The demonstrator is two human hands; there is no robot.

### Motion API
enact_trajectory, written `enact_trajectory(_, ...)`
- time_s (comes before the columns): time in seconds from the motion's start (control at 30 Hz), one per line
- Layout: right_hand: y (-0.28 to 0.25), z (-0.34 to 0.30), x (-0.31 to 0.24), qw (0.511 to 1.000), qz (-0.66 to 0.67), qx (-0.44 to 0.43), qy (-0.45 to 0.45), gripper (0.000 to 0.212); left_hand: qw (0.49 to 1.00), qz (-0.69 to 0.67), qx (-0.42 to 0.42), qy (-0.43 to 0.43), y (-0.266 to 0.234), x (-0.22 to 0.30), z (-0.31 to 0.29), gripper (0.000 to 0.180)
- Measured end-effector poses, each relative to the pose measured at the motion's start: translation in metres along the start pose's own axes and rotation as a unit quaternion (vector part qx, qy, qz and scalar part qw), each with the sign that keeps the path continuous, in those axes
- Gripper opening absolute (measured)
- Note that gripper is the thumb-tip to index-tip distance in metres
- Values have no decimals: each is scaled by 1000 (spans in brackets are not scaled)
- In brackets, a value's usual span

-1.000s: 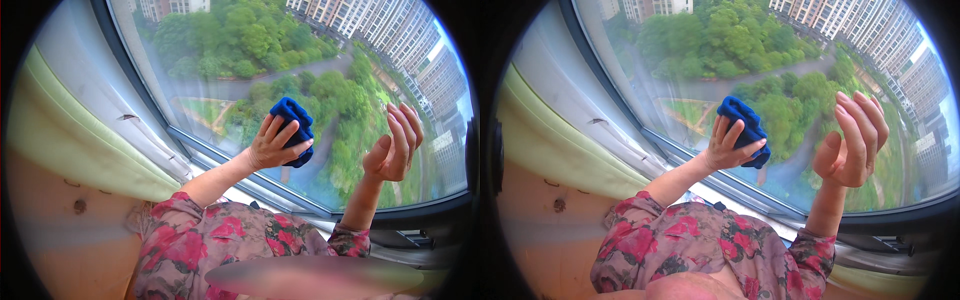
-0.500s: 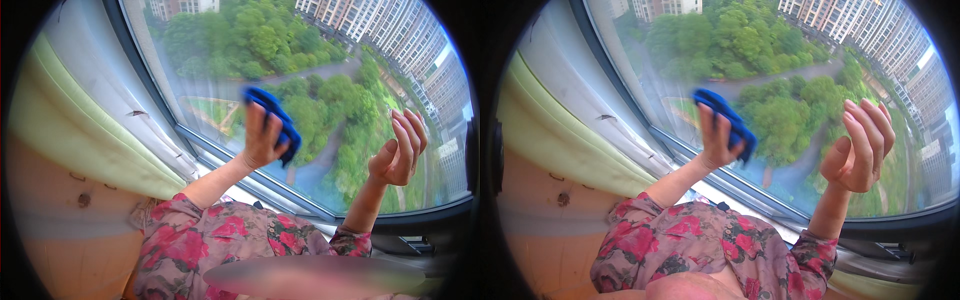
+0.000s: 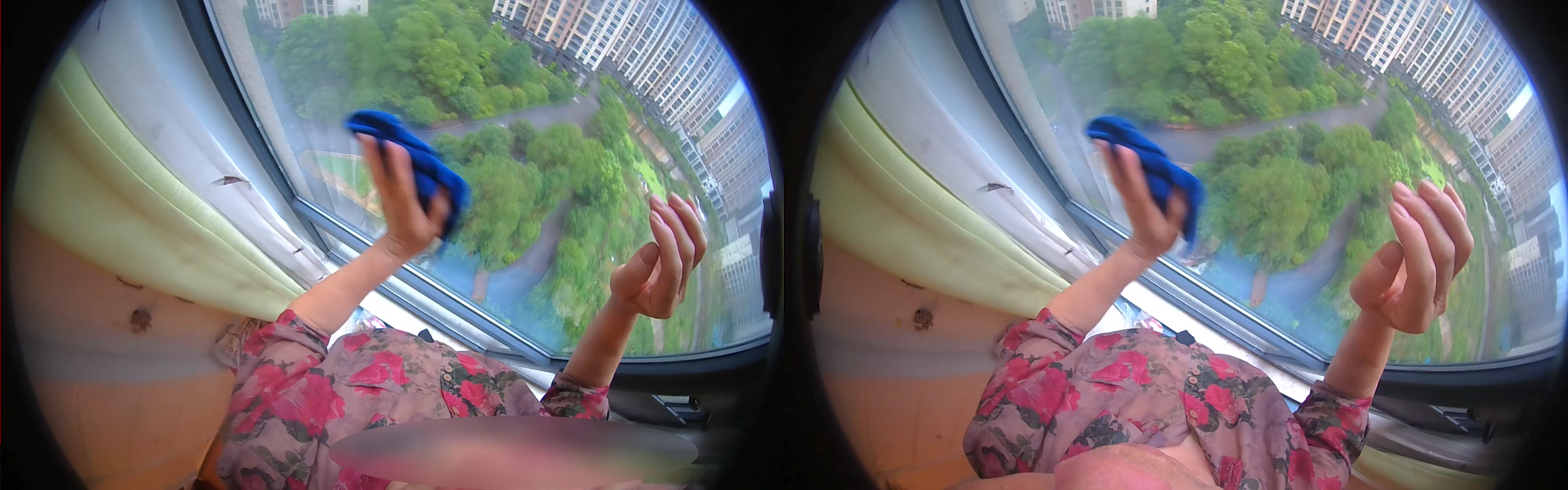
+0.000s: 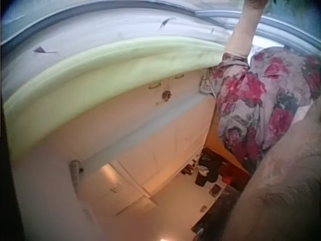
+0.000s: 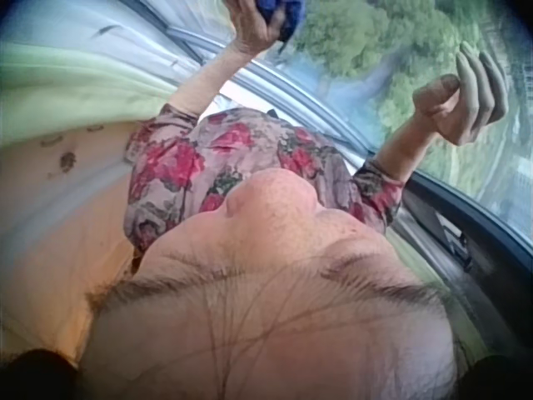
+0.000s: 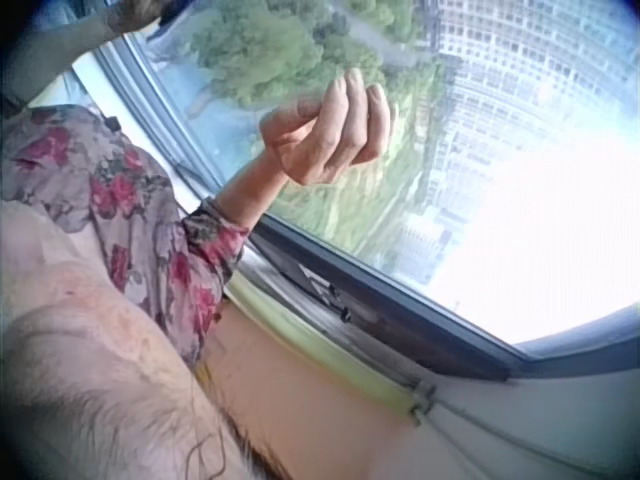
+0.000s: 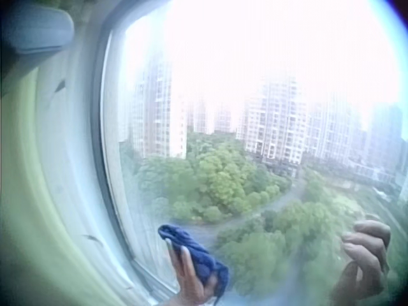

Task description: Wiping and cleaning a large glass window with a blue cloth.

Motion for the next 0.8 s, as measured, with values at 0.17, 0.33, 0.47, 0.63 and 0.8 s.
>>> enact_trajectory(0.17,-5,-5,4,1000,17,-7,6,19,944,46,-81,317,13,35,15,84)
enact_trajectory(0.33,-7,0,-2,1000,12,-4,6,20,990,13,140,28,-28,-15,111,106)
enact_trajectory(0.47,-4,1,-2,1000,20,-5,4,19,994,-36,-12,106,14,71,65,94)
enact_trajectory(0.63,2,-1,-2,1000,17,-24,11,17,967,21,-81,240,36,61,18,83)
enact_trajectory(0.8,17,7,-10,999,23,-28,4,15,992,77,39,88,-24,-48,73,118)
Point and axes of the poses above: each hand's wrist, its own z-axis towards the middle knuckle, its own y-axis out of the palm, x = y × z, the point moved 9 cm from there along z, towards the middle knuckle, and after that the axes turned 4 degrees about z, right-handed, at the moved point
